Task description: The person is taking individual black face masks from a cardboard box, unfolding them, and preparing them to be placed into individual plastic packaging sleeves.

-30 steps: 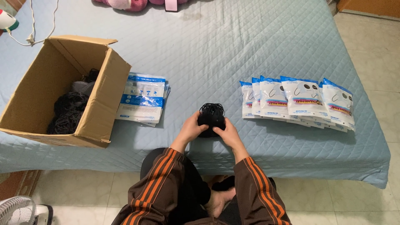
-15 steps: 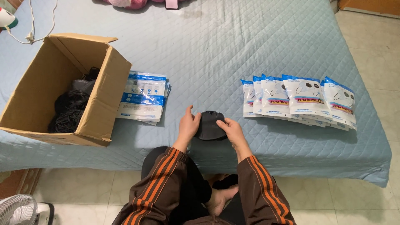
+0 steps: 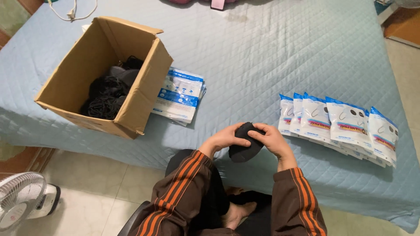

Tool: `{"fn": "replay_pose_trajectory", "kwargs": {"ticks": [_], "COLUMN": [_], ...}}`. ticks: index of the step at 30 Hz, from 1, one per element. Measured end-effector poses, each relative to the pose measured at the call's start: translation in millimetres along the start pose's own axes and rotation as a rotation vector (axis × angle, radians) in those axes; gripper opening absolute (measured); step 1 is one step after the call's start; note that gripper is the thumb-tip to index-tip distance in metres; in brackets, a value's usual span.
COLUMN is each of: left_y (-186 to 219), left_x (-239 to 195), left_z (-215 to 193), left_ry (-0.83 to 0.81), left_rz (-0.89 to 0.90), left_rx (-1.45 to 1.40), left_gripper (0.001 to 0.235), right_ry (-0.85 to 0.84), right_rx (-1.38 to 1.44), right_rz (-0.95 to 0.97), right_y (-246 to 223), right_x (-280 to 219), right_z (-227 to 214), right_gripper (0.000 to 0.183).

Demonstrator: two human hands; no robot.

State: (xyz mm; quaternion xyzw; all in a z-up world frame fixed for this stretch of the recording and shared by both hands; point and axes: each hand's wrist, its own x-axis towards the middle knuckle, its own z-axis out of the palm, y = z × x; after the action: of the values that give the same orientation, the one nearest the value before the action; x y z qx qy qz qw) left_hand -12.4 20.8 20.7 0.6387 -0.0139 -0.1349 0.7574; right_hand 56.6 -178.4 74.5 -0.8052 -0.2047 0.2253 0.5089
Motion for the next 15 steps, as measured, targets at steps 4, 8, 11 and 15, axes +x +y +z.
{"fn": "replay_pose_trajectory", "kwargs": {"ticks": [4,8,11,15], "left_y": [-32.9,-90.5,-95.3,-80.2], "left_x": [22.8,54.8,40.2,48.9], "left_z": [-9.5,-17.6,-30.9,-29.6], "left_ry": [0.07,0.242,0.281,0.313], "left_rz": [-0.075,-0.116,-0.137,-0.167], "left_rx": [-0.115,0.156,0.306,0.34], "left_gripper": [0.082,0.067,0.067,0.068], "right_ry": [-0.015,0.205,0.104,-0.127], "right_rx": [-0.201,-0.711,-0.779,-0.917], "right_rz": [0.002,-0.272,-0.508,-0.571], "right_y": [-21.9,-58.9,-83.0,-73.9], "right_x": [26.8,60.5,87.2,134.0], "right_z": [6.5,52.1,117.4,200.3], "right_gripper": [0.023,0.038,0.035,0.038]}}
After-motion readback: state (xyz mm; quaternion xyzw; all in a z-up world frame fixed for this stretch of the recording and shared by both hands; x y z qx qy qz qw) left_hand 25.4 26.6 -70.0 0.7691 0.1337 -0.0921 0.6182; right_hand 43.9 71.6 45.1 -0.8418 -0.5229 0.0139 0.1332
